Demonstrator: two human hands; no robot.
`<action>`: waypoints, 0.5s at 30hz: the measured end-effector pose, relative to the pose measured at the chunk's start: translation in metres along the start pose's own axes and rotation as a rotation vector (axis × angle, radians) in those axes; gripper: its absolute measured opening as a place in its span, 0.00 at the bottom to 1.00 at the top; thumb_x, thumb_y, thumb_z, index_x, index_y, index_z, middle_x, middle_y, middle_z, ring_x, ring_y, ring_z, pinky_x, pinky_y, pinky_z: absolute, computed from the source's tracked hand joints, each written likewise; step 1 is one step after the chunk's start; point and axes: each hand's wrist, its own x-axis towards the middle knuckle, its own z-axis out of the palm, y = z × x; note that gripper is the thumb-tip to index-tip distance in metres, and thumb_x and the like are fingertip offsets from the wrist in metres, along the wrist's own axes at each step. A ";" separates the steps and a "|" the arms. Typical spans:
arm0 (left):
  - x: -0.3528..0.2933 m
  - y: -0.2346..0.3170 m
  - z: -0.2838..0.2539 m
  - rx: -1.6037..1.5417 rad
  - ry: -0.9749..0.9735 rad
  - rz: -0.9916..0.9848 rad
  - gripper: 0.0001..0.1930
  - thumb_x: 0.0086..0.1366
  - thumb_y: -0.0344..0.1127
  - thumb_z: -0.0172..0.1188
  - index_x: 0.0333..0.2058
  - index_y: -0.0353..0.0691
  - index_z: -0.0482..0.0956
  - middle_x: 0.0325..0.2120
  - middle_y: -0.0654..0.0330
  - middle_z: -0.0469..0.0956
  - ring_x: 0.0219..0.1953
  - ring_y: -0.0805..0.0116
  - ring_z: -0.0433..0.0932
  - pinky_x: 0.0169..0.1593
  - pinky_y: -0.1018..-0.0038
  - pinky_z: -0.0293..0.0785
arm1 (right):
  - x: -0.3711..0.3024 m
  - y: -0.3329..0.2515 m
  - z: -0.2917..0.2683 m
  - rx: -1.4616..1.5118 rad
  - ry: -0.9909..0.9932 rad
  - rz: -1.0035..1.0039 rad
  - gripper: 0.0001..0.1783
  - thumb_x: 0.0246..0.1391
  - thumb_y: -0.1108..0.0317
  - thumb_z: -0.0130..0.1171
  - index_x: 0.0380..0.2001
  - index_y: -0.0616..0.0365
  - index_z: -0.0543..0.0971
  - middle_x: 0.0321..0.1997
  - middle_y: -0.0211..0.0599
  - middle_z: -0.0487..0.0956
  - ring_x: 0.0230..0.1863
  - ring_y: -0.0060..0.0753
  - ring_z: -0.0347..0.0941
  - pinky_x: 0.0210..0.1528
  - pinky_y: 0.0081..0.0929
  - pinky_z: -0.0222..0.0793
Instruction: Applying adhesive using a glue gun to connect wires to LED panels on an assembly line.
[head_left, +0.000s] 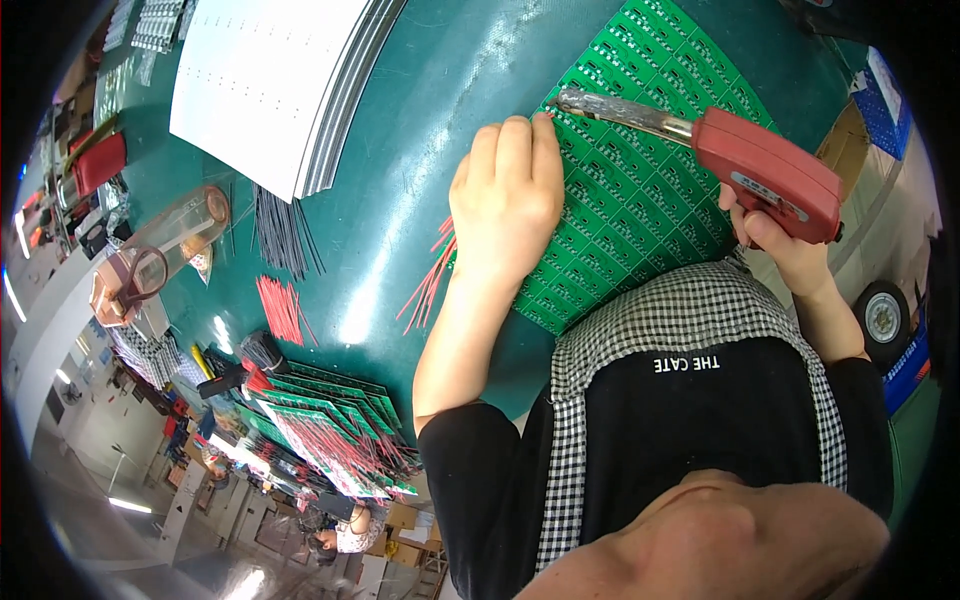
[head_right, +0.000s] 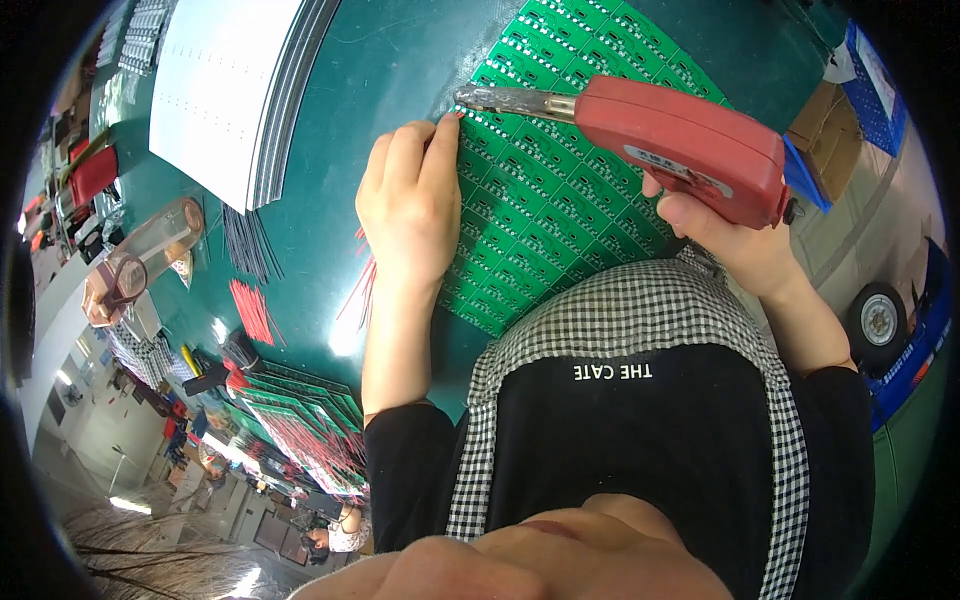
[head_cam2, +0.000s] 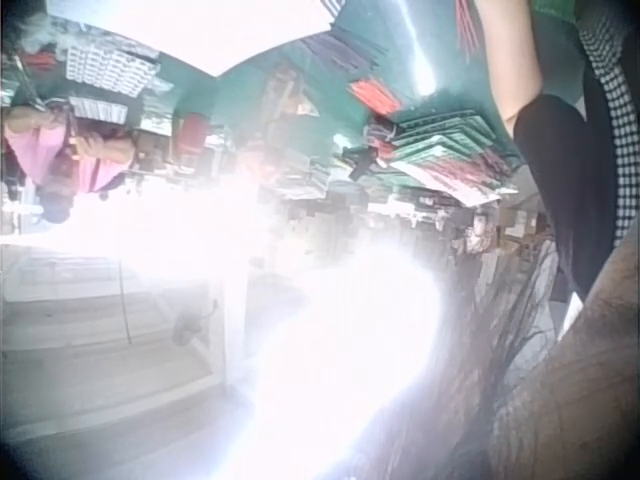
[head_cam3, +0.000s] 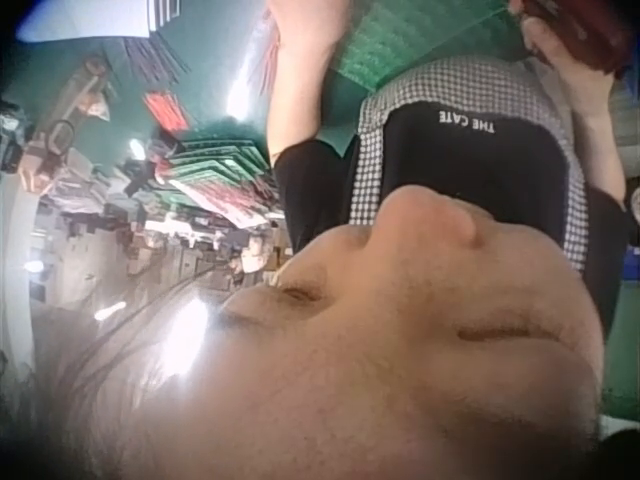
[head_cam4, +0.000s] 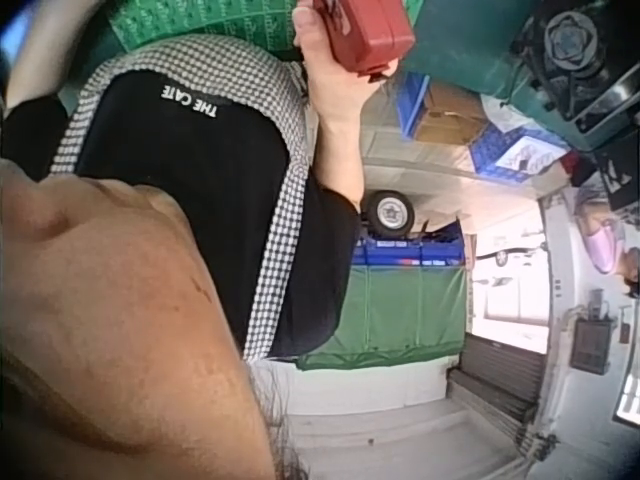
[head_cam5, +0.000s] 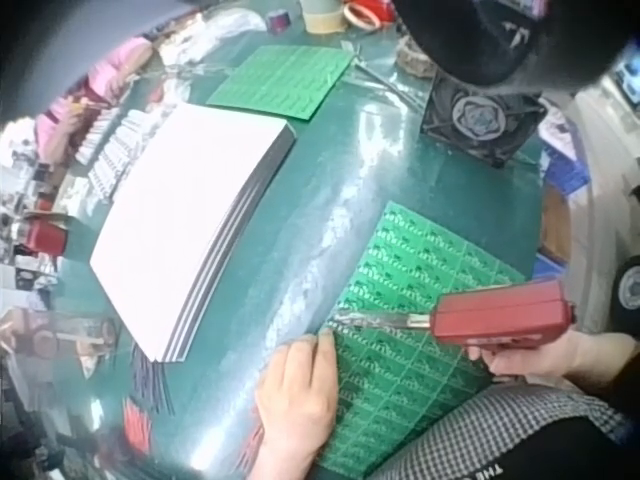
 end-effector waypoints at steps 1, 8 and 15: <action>0.000 0.000 0.000 0.001 0.000 0.000 0.12 0.46 0.24 0.56 0.33 0.36 0.77 0.27 0.60 0.72 0.28 0.64 0.72 0.31 0.72 0.71 | 0.000 0.000 0.000 0.001 -0.001 0.000 0.18 0.48 0.67 0.59 0.43 0.60 0.72 0.34 0.30 0.73 0.29 0.15 0.66 0.28 0.14 0.63; 0.000 0.001 0.001 0.020 -0.019 -0.003 0.14 0.46 0.24 0.55 0.35 0.35 0.76 0.29 0.59 0.71 0.29 0.63 0.71 0.32 0.71 0.70 | -0.004 0.010 -0.005 -0.101 0.020 0.017 0.23 0.47 0.64 0.60 0.45 0.64 0.70 0.29 0.31 0.72 0.26 0.17 0.65 0.26 0.16 0.62; 0.002 0.003 0.001 0.056 -0.028 0.013 0.14 0.46 0.25 0.55 0.36 0.34 0.76 0.29 0.59 0.71 0.29 0.64 0.71 0.31 0.72 0.70 | 0.000 -0.002 -0.003 -0.041 -0.039 -0.055 0.21 0.46 0.74 0.60 0.47 0.62 0.71 0.41 0.37 0.76 0.41 0.24 0.71 0.42 0.19 0.67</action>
